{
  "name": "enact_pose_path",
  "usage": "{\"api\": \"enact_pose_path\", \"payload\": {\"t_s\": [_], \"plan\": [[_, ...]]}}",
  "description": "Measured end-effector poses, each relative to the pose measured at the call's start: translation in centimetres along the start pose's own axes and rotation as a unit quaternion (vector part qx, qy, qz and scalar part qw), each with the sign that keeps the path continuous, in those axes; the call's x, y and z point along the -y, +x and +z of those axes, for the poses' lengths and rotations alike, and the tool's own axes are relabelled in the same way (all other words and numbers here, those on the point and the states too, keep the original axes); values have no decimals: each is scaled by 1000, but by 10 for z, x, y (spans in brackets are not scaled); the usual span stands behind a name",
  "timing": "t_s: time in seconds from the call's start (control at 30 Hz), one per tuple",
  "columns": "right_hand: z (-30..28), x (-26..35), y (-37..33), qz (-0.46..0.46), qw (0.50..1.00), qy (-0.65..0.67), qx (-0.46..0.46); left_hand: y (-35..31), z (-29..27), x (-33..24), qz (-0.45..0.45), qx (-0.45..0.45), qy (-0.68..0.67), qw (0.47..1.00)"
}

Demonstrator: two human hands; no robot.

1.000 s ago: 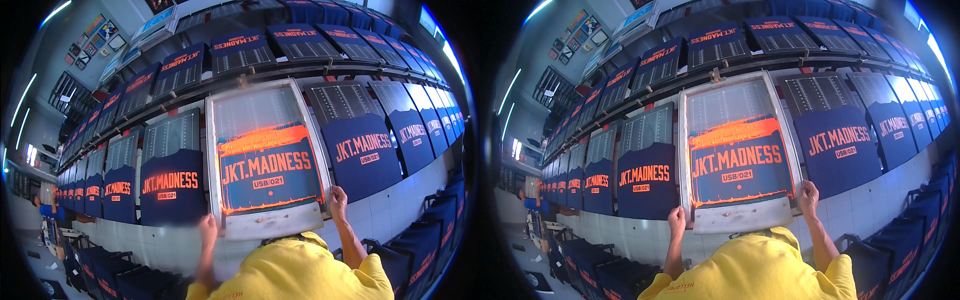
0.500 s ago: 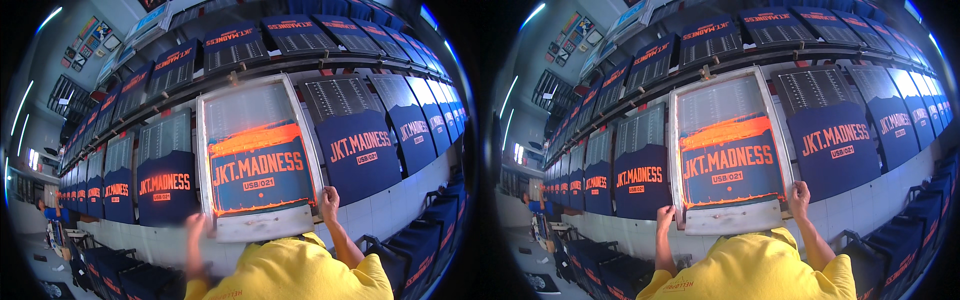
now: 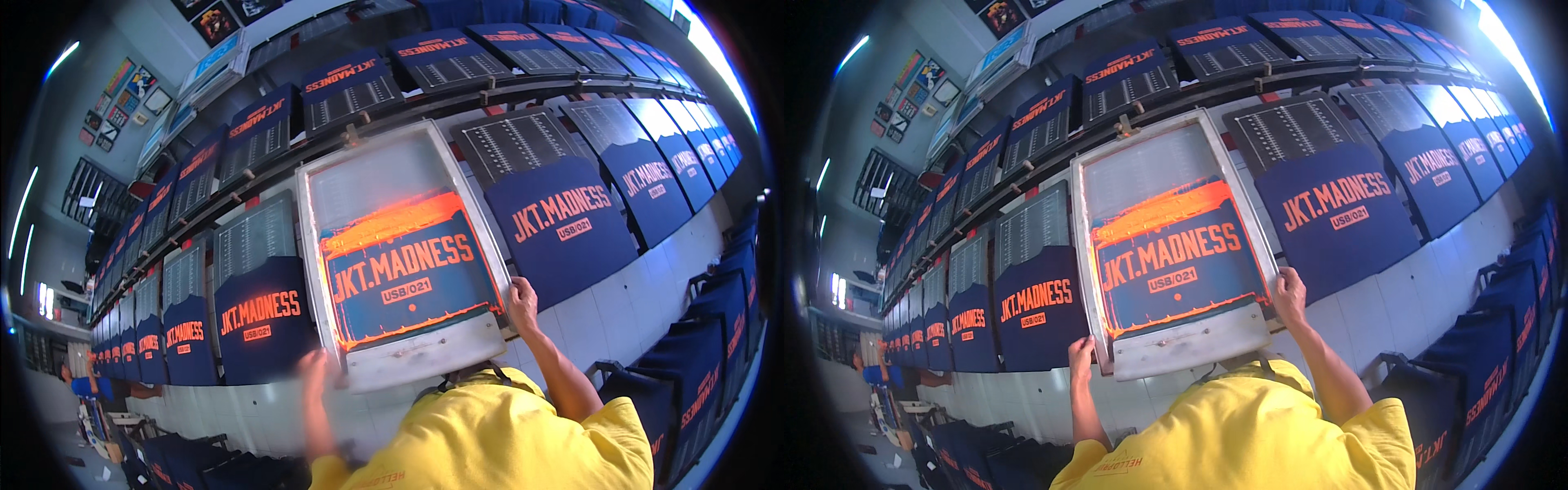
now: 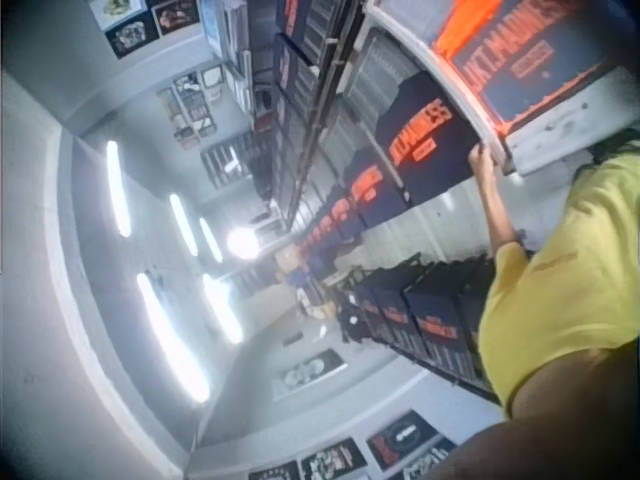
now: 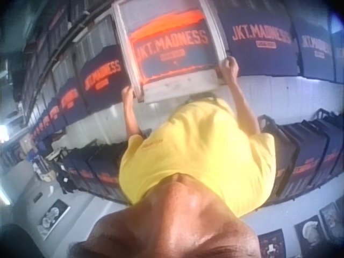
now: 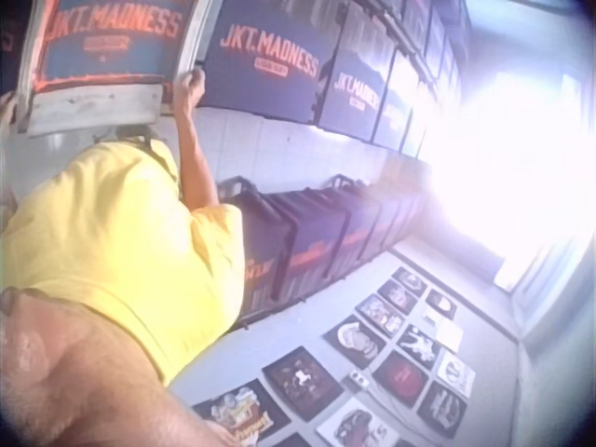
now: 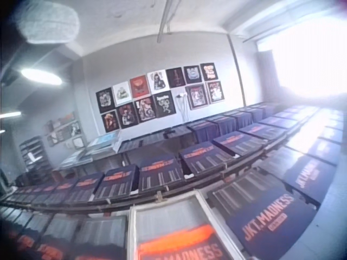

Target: The person screen prints a design onto navy blue t-shirts using a squeegee and orange ink on a large multi-station printing press.

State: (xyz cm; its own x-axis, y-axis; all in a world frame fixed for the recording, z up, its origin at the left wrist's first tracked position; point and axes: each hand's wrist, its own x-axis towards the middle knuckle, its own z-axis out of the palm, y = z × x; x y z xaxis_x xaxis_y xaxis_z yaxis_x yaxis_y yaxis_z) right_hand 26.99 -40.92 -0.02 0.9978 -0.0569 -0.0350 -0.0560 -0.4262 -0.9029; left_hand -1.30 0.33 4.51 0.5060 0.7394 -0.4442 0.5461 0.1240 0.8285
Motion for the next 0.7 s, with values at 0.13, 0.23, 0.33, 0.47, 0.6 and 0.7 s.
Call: {"api": "enact_pose_path", "payload": {"t_s": [0.13, 0.23, 0.33, 0.47, 0.6, 0.7], "plan": [[-4, 5, -1, 15, 1000, -11, 14, -11, 12, 4, 30, -85, -52, 995], [-7, -3, 6, 4, 1000, 10, 14, -6, 15, 6, 58, -127, -78, 987], [-18, -4, 11, 2, 998, 55, 18, -12, 16, 0, 76, -118, -82, 987], [-50, 10, 25, -9, 996, 76, 35, -65, 45, -36, 74, -148, -77, 983], [-109, -14, 66, -39, 993, 109, 21, -107, 109, -63, 60, -162, -33, 984], [-165, -42, 111, -53, 992, 110, 29, -139, 178, -67, 60, -163, -3, 985]]}}
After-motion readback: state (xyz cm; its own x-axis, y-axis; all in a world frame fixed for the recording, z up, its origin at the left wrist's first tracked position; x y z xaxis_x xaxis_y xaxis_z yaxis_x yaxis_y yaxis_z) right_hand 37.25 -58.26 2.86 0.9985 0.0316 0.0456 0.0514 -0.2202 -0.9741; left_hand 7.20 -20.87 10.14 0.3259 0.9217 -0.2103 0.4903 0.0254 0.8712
